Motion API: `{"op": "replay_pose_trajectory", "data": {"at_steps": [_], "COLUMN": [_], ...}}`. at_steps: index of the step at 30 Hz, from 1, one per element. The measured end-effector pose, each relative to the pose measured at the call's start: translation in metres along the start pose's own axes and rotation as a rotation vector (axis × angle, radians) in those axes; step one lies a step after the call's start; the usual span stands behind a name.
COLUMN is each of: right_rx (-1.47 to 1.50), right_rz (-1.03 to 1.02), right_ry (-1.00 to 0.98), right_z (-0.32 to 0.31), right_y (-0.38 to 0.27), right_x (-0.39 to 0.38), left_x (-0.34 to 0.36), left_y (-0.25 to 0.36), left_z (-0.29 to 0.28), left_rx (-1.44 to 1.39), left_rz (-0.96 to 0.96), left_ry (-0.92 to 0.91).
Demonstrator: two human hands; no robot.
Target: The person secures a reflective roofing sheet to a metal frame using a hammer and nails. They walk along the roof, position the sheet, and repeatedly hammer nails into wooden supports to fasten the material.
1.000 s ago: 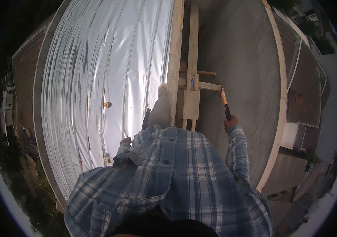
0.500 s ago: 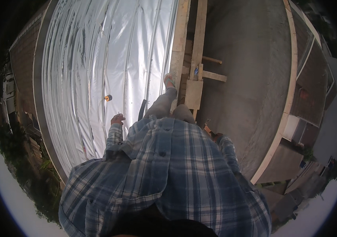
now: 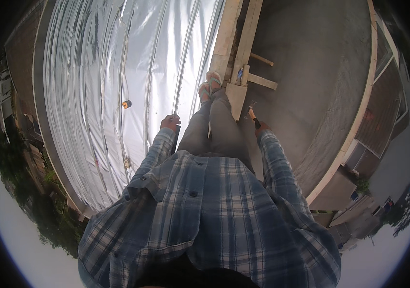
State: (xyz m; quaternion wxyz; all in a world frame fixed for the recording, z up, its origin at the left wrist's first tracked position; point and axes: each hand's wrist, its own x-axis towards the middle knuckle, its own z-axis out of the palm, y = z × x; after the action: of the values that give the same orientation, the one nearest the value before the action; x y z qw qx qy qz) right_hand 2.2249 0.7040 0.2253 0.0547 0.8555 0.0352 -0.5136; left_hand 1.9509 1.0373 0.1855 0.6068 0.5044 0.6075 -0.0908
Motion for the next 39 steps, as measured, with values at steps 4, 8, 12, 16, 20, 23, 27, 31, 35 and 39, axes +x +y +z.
{"op": "replay_pose_trajectory", "data": {"at_steps": [4, 8, 12, 16, 20, 23, 27, 31, 35, 39], "right_rx": [-0.152, -0.361, -0.38, -0.148, -0.281, -0.324, -0.344, -0.421, -0.205, 0.388], "right_rz": [0.045, -0.191, -0.22, -0.104, 0.054, 0.085, 0.115, 0.044, -0.157, -0.391], "right_ry": [-0.07, -0.189, -0.453, -0.447, -0.66, -0.678, -0.577, -0.531, -0.288, 0.017], "right_z": [-0.055, -0.099, -0.101, -0.092, -0.097, -0.097, -0.116, -0.147, -0.148, -0.136], "right_y": [-0.095, -0.197, -0.289, -0.325, -0.337, -0.387, -0.389, -0.409, -0.432, -0.37], "right_x": [0.093, 0.192, 0.308, 0.399, 0.494, 0.508, 0.529, 0.521, 0.464, 0.498], "left_x": [0.01, 0.045, 0.073, 0.09, 0.097, 0.095, 0.104, 0.105, 0.102, 0.104], "left_y": [0.011, -0.017, -0.042, -0.028, -0.02, -0.022, -0.014, -0.022, -0.02, -0.016], "left_z": [0.044, 0.079, 0.116, 0.131, 0.144, 0.143, 0.147, 0.15, 0.147, 0.15], "left_rx": [0.401, 0.411, 0.506, 0.532, 0.456, 0.459, 0.425, 0.395, 0.382, 0.351], "left_rz": [0.042, -0.014, -0.04, -0.184, -0.191, -0.176, -0.142, -0.055, -0.136, -0.198], "left_ry": [-0.023, 0.025, 0.157, 0.191, 0.119, 0.2, 0.228, 0.308, 0.264, 0.225]}}
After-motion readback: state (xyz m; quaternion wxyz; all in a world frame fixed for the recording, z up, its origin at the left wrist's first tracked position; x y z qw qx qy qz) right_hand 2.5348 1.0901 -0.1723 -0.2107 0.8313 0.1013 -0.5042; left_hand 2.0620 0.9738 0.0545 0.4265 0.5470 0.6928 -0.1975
